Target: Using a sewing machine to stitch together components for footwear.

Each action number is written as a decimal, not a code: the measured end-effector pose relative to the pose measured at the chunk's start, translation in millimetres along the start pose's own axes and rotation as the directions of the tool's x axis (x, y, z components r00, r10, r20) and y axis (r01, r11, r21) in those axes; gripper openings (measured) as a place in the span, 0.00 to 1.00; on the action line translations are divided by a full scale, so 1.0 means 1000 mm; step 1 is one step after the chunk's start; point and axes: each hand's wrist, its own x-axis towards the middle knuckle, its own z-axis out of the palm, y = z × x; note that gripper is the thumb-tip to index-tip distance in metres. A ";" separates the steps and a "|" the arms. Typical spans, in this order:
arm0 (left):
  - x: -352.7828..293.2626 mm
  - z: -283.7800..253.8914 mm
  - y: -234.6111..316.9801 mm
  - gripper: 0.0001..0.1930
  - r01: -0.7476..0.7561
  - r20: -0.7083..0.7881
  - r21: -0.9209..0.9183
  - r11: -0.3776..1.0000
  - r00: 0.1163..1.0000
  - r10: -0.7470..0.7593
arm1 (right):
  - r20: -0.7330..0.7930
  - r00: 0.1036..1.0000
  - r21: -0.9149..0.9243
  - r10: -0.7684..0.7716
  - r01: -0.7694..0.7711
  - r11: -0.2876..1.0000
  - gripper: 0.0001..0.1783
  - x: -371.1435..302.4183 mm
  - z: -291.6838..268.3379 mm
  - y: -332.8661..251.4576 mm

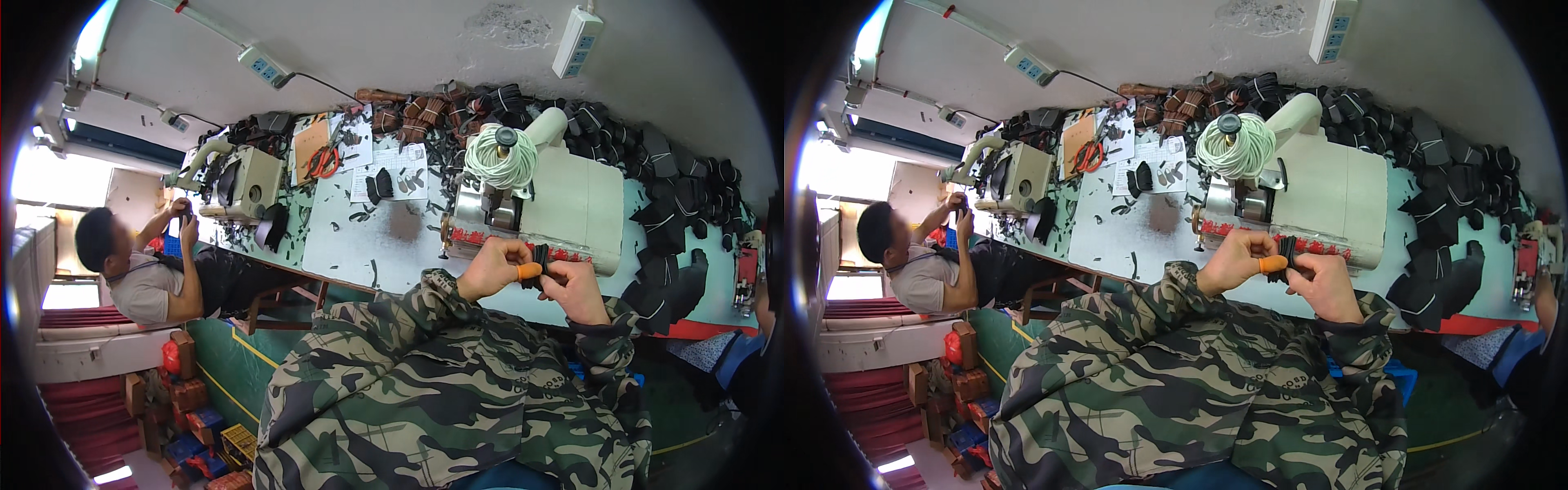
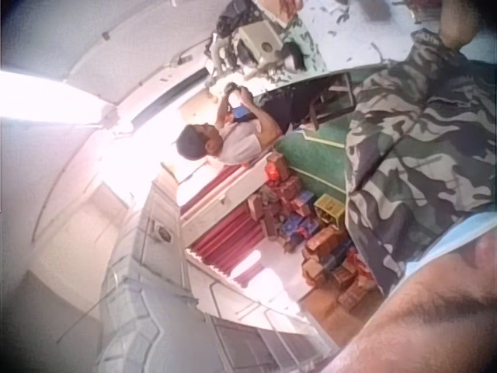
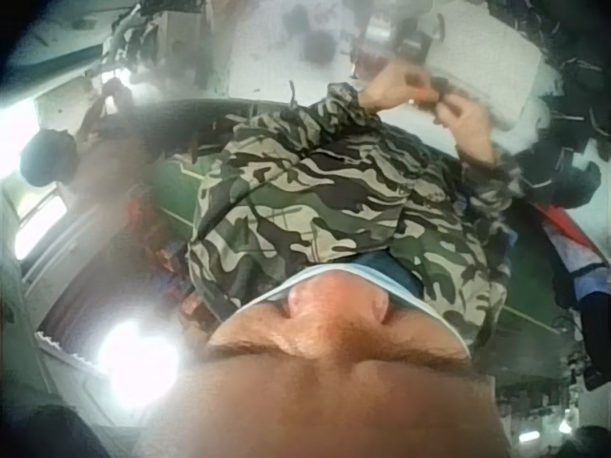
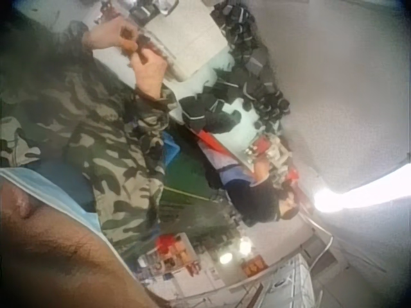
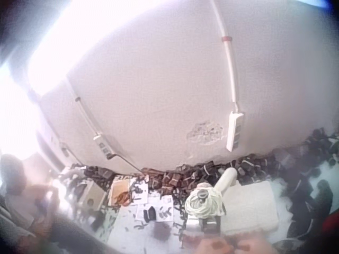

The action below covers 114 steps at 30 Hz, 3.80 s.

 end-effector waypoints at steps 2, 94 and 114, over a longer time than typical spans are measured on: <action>0.003 -0.001 -0.001 0.05 0.011 0.004 -0.009 1.000 1.000 -0.011 | -0.025 0.999 0.044 -0.023 0.024 0.999 0.08 0.000 0.001 -0.002; 0.062 -0.082 0.079 0.15 0.463 0.107 0.575 0.674 0.775 -0.623 | -0.259 0.943 -0.457 -0.210 0.072 0.886 0.10 0.069 0.004 0.017; 0.068 -0.081 0.073 0.13 0.462 0.233 0.585 0.667 0.692 -0.683 | -0.185 0.902 -0.667 -0.391 0.177 0.724 0.09 0.066 0.008 0.013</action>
